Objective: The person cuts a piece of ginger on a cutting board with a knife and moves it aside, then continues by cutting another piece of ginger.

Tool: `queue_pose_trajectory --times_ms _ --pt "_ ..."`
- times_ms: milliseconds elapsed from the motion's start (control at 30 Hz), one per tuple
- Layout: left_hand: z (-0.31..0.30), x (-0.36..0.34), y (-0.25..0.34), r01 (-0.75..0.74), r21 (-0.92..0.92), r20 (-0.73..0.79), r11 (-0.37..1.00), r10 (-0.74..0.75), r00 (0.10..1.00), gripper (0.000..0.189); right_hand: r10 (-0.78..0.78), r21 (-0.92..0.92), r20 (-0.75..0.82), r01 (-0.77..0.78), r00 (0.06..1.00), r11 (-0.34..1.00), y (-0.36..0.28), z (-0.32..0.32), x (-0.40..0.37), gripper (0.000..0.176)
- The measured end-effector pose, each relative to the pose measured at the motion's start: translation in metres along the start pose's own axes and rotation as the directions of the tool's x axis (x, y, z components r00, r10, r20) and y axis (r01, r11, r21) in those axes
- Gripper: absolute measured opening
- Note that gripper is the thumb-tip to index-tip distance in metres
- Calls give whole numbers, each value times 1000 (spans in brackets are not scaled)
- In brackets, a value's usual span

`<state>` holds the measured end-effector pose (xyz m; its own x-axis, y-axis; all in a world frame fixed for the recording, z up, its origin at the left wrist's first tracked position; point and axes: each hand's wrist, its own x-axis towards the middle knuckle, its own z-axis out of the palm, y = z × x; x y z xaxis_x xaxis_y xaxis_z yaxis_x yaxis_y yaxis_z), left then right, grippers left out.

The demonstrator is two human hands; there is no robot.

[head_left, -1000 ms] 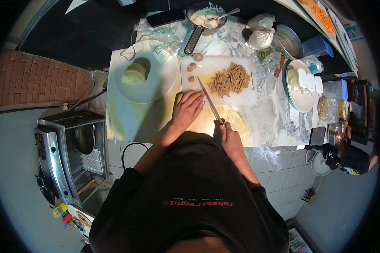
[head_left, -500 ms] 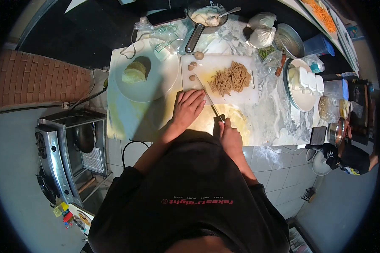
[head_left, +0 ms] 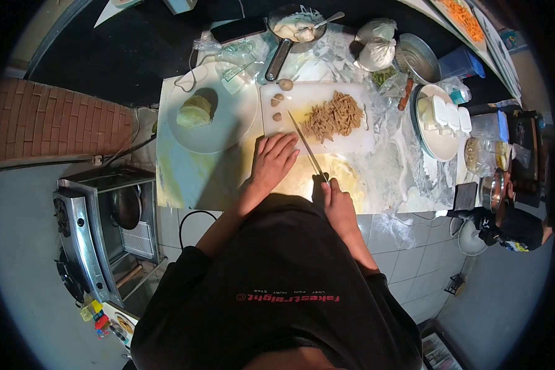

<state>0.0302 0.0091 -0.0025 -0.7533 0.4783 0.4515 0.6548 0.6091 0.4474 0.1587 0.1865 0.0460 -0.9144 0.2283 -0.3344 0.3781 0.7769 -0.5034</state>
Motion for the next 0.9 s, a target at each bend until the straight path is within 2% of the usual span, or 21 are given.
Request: queue_pose_trajectory --times_ms 167,733,900 --pt "-4 4 2 27 -60 15 998 -26 1000 28 5 -18 19 -4 1000 1000 -3 -3 0 31" --pt "0 3 -4 21 -77 8 997 -21 1000 28 22 -100 82 -14 996 995 -8 -10 4 32" --pt "1 1 -5 13 -48 4 999 -13 1000 26 105 -121 122 -91 987 989 -17 -2 6 35"
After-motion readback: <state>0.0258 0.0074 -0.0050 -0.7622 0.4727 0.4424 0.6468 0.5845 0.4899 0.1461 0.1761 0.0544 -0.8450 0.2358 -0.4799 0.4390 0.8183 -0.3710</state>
